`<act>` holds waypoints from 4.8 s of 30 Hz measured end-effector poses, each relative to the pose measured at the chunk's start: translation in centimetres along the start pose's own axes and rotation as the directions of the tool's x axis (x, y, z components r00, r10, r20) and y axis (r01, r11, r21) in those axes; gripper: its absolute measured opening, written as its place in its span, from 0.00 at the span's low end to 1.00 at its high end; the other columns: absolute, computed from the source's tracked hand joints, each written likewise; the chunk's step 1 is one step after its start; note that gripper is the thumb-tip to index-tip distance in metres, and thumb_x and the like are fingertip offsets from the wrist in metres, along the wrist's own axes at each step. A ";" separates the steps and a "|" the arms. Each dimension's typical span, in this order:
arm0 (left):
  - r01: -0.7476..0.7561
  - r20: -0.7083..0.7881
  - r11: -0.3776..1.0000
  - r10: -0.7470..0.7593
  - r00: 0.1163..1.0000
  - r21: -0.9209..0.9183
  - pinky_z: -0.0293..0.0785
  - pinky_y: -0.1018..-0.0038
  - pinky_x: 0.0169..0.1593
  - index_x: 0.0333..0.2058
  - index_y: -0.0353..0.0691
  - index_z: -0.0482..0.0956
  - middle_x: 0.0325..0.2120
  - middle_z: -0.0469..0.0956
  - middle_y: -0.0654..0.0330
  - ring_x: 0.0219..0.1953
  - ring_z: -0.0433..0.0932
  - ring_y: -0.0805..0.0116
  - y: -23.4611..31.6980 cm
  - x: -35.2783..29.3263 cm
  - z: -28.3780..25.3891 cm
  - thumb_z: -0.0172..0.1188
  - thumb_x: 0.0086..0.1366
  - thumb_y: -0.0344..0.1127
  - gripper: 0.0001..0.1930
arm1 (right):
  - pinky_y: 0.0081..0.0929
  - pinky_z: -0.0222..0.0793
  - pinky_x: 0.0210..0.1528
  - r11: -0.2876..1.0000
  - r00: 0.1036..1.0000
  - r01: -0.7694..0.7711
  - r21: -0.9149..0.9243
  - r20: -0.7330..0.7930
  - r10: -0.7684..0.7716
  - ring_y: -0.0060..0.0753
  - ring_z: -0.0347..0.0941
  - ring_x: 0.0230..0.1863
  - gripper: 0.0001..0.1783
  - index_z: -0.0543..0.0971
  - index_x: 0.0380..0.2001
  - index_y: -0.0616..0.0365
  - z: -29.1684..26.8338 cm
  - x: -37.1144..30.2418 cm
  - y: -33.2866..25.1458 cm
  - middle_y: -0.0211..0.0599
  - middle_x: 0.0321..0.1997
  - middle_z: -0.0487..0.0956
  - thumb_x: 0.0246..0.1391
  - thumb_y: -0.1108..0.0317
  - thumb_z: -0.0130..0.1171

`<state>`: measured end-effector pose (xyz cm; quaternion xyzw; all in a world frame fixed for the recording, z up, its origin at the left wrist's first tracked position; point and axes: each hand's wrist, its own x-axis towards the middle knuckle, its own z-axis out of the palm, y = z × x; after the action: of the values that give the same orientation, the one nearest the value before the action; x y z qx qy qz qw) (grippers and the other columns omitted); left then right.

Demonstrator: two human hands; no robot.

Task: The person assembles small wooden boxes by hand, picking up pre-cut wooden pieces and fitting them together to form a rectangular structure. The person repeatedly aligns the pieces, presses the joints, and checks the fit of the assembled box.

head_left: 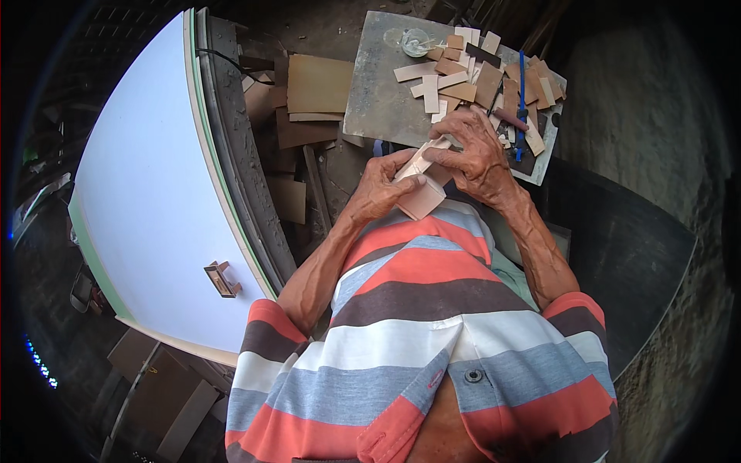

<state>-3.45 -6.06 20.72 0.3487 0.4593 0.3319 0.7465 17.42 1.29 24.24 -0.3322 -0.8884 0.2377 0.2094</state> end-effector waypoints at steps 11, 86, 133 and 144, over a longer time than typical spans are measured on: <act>0.004 -0.051 0.999 -0.001 0.999 0.047 0.75 0.75 0.43 0.52 0.34 0.78 0.35 0.81 0.62 0.36 0.77 0.75 0.0 0.2 0.6 0.60 0.58 0.31 0.21 | 0.53 0.56 0.62 0.999 1.000 0.005 0.041 0.023 -0.006 0.40 0.64 0.60 0.13 0.82 0.31 0.46 0.6 -0.2 0.3 0.25 0.46 0.75 0.37 0.72 0.63; 0.135 -0.174 0.986 -0.117 0.978 0.094 0.74 0.74 0.45 0.49 0.28 0.79 0.37 0.82 0.53 0.37 0.79 0.69 -1.4 3.2 -1.0 0.30 0.73 0.63 0.40 | 0.24 0.73 0.49 0.494 0.730 -0.618 0.612 0.214 0.649 0.25 0.77 0.46 0.23 0.75 0.55 0.57 2.9 -0.8 2.1 0.35 0.45 0.80 0.54 0.76 0.59; 0.176 -0.068 0.981 -0.182 0.981 -0.087 0.74 0.76 0.43 0.54 0.29 0.75 0.38 0.80 0.55 0.37 0.79 0.72 -1.1 3.9 -1.8 0.39 0.71 0.62 0.37 | 0.24 0.71 0.34 0.539 0.741 -0.600 0.591 0.156 0.654 0.22 0.71 0.28 0.21 0.76 0.52 0.60 4.2 -1.6 3.4 0.36 0.31 0.81 0.52 0.74 0.56; 0.181 0.078 0.972 -0.171 0.982 -0.149 0.76 0.75 0.48 0.56 0.32 0.73 0.43 0.80 0.57 0.42 0.79 0.73 0.0 3.3 -1.8 0.65 0.62 0.39 0.26 | 0.25 0.72 0.37 0.509 0.729 -0.601 0.616 0.161 0.666 0.24 0.74 0.31 0.21 0.75 0.53 0.59 4.3 -2.1 3.5 0.38 0.33 0.81 0.53 0.75 0.54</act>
<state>-3.95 -2.94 18.57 0.2581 0.4368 0.2879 0.8122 18.29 0.90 18.39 -0.5540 -0.5597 0.5639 0.2487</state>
